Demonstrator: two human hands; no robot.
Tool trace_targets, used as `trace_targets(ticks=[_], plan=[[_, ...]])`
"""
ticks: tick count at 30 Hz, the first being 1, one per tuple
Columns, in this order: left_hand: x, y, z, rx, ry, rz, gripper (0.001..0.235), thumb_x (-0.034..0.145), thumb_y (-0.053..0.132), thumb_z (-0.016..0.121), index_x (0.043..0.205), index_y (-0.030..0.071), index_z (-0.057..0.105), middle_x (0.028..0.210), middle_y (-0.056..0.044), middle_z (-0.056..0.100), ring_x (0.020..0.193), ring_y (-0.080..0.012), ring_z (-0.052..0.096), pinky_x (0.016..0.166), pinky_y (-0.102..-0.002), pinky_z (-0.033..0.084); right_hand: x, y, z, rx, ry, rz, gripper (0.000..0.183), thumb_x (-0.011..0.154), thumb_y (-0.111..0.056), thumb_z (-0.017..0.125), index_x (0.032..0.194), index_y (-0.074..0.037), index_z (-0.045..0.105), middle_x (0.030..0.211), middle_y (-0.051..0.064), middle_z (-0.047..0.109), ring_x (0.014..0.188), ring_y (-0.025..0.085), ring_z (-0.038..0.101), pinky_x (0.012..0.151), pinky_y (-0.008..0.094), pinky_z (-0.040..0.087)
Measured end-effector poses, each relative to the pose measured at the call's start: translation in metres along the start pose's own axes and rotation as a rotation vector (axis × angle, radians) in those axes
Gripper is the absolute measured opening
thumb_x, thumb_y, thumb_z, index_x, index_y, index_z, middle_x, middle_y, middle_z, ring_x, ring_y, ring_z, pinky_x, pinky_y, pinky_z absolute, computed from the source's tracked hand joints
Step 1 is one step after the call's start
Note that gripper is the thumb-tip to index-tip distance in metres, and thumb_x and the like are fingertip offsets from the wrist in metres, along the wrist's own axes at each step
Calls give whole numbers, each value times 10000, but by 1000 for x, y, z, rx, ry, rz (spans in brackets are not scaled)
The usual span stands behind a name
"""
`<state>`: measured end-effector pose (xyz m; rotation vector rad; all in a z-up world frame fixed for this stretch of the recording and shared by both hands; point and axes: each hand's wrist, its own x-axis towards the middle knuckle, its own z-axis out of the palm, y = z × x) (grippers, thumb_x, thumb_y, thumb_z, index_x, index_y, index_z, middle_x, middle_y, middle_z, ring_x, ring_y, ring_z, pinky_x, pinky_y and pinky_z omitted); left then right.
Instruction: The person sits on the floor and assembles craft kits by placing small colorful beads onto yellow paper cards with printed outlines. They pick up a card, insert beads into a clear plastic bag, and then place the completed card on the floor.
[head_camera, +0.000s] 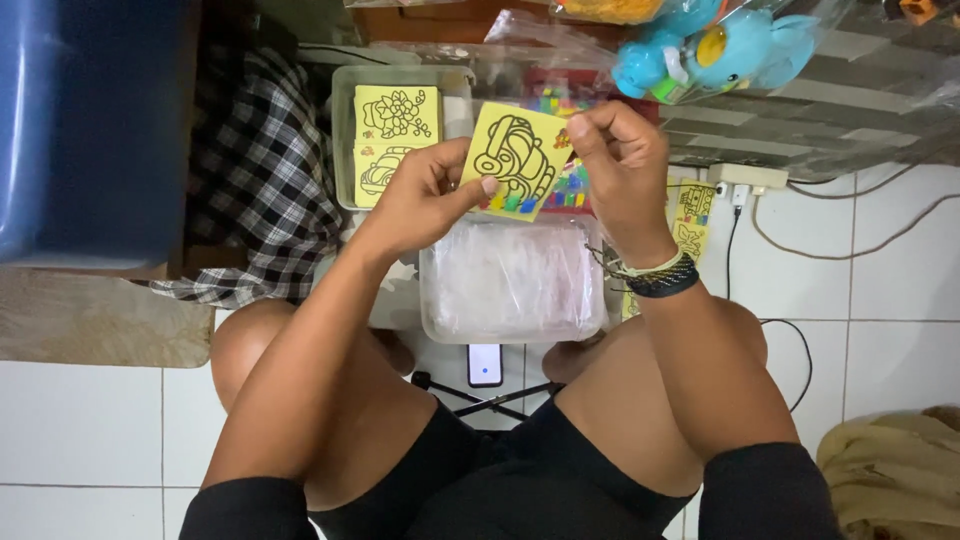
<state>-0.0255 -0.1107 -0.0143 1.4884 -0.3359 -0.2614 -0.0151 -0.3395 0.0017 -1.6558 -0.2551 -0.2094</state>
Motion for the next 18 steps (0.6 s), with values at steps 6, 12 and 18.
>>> trace_targets(ticks=[6,12,18], plan=[[8,-16,-22,126,54,76,92,1030,24,654,1040,-64,676,725,-57,604,605,-119,617,501,-206,505,6,-1,0,-66,-92,-10,156,1071,-100,590,1094,39,658,942,80,671,818,131,602,777,254,533],[7,7,-44,106,349,164,77,1065,-19,643,1126,-62,663,874,-68,680,694,-84,599,650,-212,548,9,40,1,-623,-368,-308,138,926,-95,729,1031,-6,738,1027,141,703,999,308,592,972,438,464],[6,-1,-46,96,372,151,124,1011,-11,676,1124,-61,681,892,-86,726,682,-90,640,610,-208,561,-5,92,27,-1077,-706,-270,78,794,-200,737,847,-142,737,1010,82,744,1309,406,517,1112,575,312]])
